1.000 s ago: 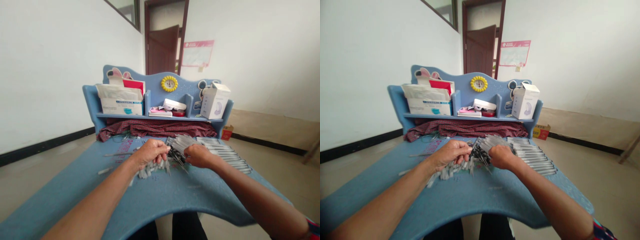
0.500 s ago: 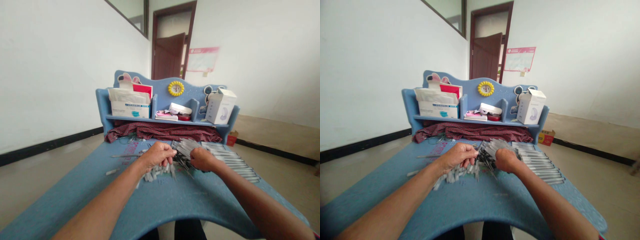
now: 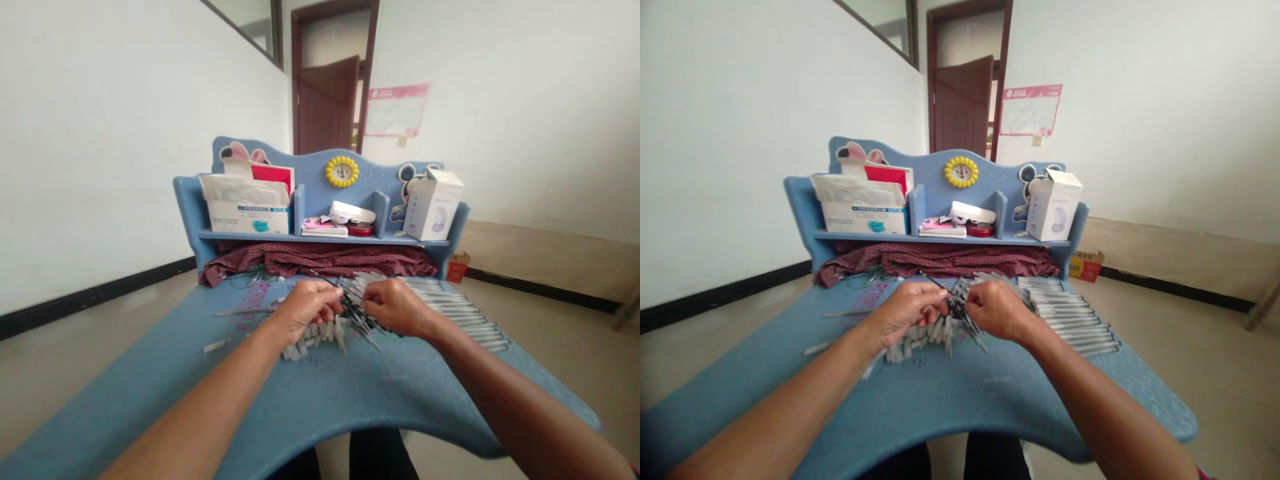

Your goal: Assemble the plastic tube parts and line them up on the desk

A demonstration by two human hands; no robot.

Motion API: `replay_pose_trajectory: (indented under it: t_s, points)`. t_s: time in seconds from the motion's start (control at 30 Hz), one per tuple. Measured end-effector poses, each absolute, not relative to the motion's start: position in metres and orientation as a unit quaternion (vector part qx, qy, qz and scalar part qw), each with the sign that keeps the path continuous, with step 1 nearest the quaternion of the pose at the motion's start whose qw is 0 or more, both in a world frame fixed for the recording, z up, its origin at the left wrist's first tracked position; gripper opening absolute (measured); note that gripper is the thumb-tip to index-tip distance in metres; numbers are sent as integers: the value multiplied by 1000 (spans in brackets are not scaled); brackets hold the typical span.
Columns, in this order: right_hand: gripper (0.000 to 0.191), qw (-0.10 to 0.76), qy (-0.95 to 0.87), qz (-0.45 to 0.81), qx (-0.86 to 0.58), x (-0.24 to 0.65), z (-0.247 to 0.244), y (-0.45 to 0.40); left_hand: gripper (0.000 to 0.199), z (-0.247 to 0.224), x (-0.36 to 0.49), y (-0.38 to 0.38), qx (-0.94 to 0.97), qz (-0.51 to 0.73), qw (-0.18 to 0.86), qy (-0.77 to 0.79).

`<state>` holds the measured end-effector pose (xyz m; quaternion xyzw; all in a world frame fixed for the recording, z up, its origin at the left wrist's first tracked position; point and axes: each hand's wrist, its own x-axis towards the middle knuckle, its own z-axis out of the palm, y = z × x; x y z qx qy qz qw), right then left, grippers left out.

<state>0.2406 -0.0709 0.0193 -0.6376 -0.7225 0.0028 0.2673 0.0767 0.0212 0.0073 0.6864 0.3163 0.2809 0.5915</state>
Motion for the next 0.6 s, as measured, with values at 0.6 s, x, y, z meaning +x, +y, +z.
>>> replay_pose_trajectory:
  t_s: [0.6]
  points:
    - [16,239,-760,-14,-605,247,28,-70,16,9,79,6,915,356,-138,130]
